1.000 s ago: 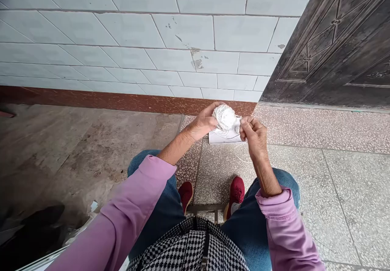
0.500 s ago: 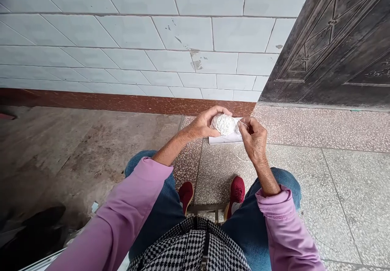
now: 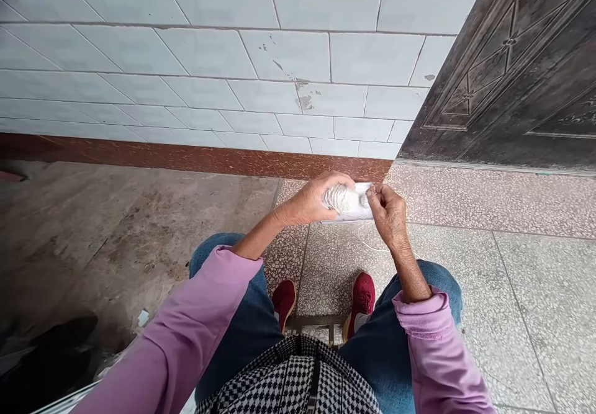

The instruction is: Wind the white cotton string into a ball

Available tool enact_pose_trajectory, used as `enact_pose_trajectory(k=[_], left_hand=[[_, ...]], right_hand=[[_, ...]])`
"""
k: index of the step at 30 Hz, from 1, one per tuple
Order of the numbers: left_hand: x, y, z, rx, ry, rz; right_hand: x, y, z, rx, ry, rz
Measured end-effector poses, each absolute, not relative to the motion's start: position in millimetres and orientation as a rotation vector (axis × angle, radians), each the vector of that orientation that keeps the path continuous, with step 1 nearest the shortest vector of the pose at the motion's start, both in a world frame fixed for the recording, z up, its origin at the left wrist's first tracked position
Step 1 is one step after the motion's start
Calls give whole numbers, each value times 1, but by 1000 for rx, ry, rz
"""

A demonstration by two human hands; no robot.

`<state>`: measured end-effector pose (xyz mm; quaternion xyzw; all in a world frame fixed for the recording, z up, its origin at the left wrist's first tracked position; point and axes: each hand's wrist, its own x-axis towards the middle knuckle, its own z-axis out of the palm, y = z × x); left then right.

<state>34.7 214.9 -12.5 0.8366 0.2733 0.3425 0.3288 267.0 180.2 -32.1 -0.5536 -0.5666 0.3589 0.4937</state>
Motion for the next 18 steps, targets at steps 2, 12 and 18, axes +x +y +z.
enact_pose_trajectory(k=[2, 12, 18], left_hand=[[38, 211, -18, 2506, 790, 820], [22, 197, -29, 2453, 860, 807], [18, 192, -13, 1346, 506, 889]], right_hand=[[267, 180, -30, -1309, -1279, 1034], [272, 176, -24, -1235, -1085, 1243], [262, 182, -25, -1212, -1155, 1055]])
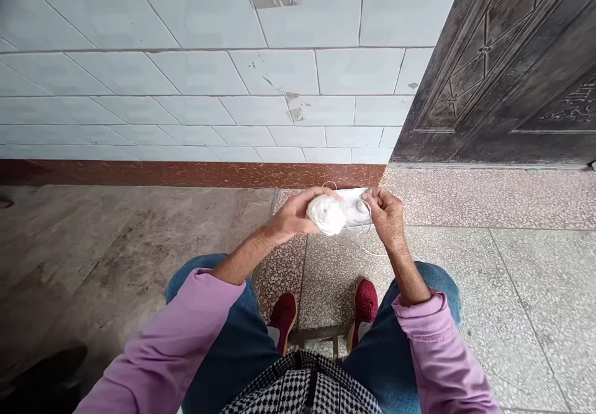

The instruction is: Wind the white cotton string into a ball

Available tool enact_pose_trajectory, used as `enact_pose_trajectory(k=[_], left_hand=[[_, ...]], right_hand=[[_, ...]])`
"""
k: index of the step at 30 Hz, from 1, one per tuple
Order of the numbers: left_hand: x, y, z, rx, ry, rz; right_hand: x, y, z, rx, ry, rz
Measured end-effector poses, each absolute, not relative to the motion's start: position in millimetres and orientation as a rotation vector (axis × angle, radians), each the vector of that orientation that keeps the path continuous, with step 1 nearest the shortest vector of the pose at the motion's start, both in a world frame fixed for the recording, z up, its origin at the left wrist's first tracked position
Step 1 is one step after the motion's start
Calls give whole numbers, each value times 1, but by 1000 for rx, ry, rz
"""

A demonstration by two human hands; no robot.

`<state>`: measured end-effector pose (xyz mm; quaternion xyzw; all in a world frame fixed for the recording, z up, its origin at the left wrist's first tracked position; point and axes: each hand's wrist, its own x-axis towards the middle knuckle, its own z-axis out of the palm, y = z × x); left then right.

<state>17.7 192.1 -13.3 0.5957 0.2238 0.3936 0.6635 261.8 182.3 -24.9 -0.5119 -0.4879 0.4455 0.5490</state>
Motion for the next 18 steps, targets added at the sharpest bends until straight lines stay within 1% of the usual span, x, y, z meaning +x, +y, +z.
enact_pose_trajectory(k=[4, 8, 14, 18], left_hand=[[12, 196, 16, 973, 402, 1041], [8, 201, 37, 864, 471, 1166], [-7, 213, 40, 771, 582, 1382], [-18, 218, 33, 733, 624, 1414]], right_hand=[[255, 184, -24, -1213, -1196, 1046], [251, 186, -22, -1235, -1271, 1004], [290, 190, -29, -1425, -1387, 778], [324, 187, -39, -1617, -1560, 649]])
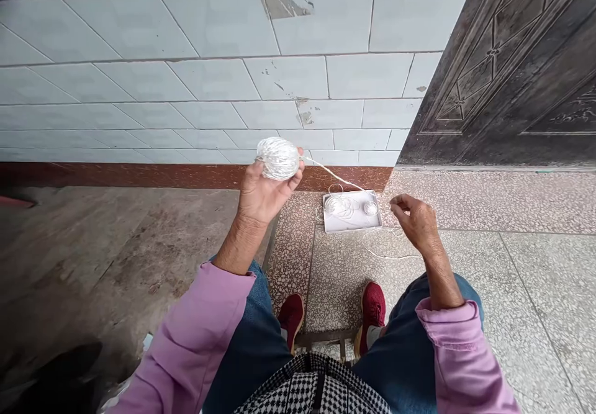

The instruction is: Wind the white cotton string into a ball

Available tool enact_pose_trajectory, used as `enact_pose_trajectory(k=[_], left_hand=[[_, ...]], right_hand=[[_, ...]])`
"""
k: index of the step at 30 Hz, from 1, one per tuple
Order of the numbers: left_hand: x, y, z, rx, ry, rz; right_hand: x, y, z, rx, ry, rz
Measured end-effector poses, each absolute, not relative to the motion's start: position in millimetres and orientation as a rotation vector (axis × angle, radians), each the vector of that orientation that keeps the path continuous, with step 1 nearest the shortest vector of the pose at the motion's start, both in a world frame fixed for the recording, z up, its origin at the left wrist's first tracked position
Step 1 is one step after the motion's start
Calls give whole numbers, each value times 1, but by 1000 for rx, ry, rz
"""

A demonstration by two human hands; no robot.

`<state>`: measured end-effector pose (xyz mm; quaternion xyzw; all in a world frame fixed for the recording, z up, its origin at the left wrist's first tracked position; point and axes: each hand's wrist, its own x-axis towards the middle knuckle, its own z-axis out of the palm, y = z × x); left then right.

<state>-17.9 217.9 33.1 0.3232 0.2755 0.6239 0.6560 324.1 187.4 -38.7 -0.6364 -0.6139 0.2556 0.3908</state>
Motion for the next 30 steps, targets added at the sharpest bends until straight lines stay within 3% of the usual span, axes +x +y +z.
enact_pose_trajectory(k=[3, 9, 13, 20, 30], left_hand=[[-10, 218, 28, 810, 648, 1330], [27, 214, 23, 952, 643, 1161], [33, 218, 18, 944, 656, 1138], [34, 229, 2, 859, 707, 1119], [20, 234, 7, 807, 653, 1017]], right_hand=[[319, 184, -31, -1515, -1537, 707], [252, 186, 11, -1083, -1439, 1143], [231, 193, 8, -1002, -1410, 1348], [237, 187, -19, -1184, -1608, 1037], [271, 174, 8, -1299, -1761, 742]])
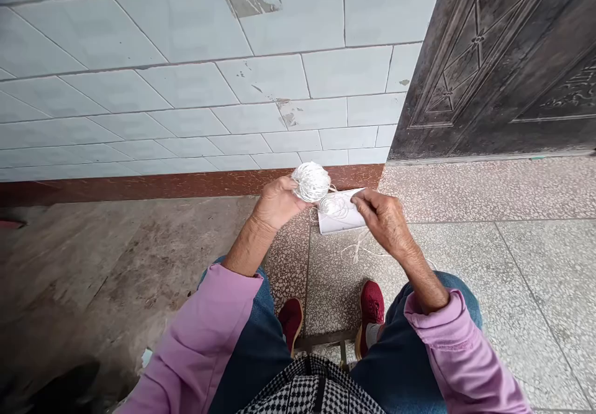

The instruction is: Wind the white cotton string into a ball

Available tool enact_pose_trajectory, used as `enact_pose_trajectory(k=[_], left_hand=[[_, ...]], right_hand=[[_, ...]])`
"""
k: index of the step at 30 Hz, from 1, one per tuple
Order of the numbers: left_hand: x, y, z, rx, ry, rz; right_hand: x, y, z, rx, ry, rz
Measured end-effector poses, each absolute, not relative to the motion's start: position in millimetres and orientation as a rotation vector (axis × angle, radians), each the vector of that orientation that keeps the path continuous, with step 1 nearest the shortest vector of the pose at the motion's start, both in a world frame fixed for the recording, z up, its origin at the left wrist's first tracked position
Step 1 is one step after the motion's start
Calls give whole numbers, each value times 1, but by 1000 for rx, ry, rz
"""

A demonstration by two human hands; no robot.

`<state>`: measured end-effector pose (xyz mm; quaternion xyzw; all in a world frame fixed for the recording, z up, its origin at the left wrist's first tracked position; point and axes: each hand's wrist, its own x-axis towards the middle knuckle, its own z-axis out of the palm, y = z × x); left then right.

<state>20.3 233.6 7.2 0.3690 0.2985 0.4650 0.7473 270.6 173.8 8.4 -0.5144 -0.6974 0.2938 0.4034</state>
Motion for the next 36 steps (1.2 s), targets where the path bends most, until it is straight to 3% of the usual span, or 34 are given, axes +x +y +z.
enact_pose_trajectory(k=[12, 26, 31, 36], left_hand=[[-9, 239, 20, 613, 704, 1438], [-27, 242, 27, 600, 668, 1469], [-24, 249, 21, 608, 680, 1484], [-31, 259, 17, 593, 709, 1572]], right_hand=[[321, 173, 16, -1464, -1562, 671], [353, 182, 21, -1476, -1406, 821], [357, 173, 20, -1552, -1559, 666], [342, 155, 25, -1516, -1860, 779]])
